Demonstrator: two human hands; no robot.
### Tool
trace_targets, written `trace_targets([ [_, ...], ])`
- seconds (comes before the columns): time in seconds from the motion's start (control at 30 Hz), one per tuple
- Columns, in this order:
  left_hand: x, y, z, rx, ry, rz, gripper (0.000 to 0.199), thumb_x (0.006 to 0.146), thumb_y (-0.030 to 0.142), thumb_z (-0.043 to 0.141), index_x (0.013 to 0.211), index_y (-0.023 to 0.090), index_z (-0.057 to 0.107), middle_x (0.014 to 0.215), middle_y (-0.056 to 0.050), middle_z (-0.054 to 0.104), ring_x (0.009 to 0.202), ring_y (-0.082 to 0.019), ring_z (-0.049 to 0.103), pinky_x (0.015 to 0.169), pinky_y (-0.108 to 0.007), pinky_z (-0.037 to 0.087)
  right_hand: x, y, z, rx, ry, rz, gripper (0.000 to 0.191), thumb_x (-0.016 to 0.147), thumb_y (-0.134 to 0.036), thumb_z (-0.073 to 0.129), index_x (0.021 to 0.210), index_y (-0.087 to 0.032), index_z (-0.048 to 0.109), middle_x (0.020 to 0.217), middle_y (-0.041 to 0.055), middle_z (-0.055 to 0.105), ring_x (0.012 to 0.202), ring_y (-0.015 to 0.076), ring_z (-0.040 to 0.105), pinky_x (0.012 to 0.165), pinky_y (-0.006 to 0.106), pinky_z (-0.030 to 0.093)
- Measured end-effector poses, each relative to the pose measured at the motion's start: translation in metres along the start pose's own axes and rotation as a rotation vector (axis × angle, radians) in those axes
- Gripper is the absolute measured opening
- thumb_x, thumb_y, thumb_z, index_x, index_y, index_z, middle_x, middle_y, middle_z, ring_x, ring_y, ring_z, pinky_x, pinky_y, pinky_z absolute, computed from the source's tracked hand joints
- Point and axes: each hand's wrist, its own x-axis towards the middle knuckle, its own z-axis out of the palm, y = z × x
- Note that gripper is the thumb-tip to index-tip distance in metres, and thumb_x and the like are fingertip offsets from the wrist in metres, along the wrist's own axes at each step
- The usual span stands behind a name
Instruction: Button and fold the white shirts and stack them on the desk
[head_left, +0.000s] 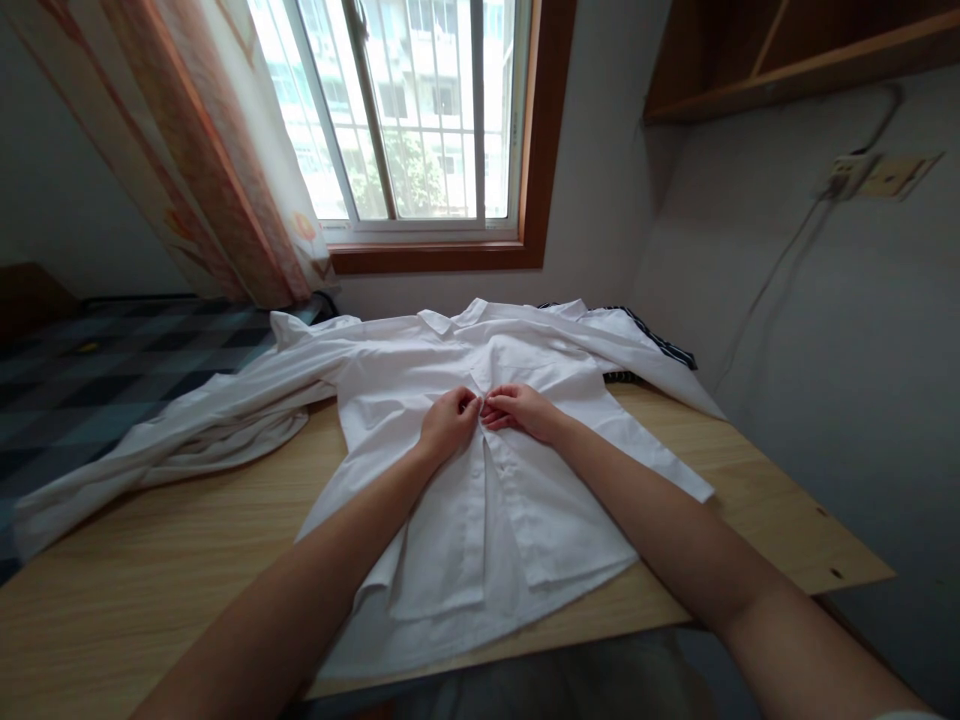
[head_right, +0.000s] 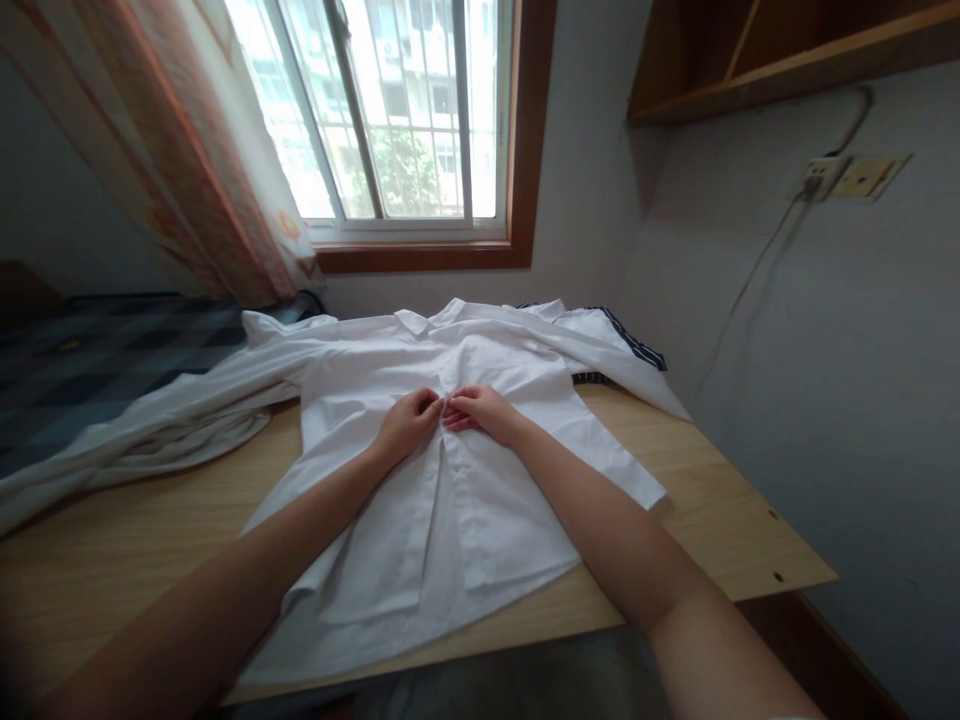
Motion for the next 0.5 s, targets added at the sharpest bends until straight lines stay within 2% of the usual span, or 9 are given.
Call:
trace_targets([
  [0.27, 0.0025, -0.0033, 0.0015, 0.005, -0.035, 0.02, 0.023, 0.086, 0.035, 0.05, 0.079, 0.019, 0.066, 0.077, -0.004, 0.069, 0.073, -0.019, 0.059, 0.066, -0.028, 0.04, 0.0021, 0.0022, -0.0033, -0.007, -0.042, 0.005, 0.013, 0.079, -0.016, 0.078, 0.08, -0.012, 0.065, 0.073, 0.0062, 0.073, 0.067, 0.0121, 0.07, 0.064, 0.02, 0.061],
  [0.5, 0.0057, -0.0059, 0.0012, -0.054, -0.033, 0.035, 0.025, 0.085, 0.038, 0.048, 0.075, 0.02, 0.062, 0.075, -0.003, 0.067, 0.073, -0.019, 0.059, 0.069, -0.029, 0.043, 0.0013, 0.0026, -0.0038, -0.024, -0.021, -0.03, 0.015, 0.076, -0.019, 0.08, 0.082, -0.012, 0.068, 0.072, 0.0053, 0.071, 0.06, 0.0107, 0.066, 0.052, 0.017, 0.056],
])
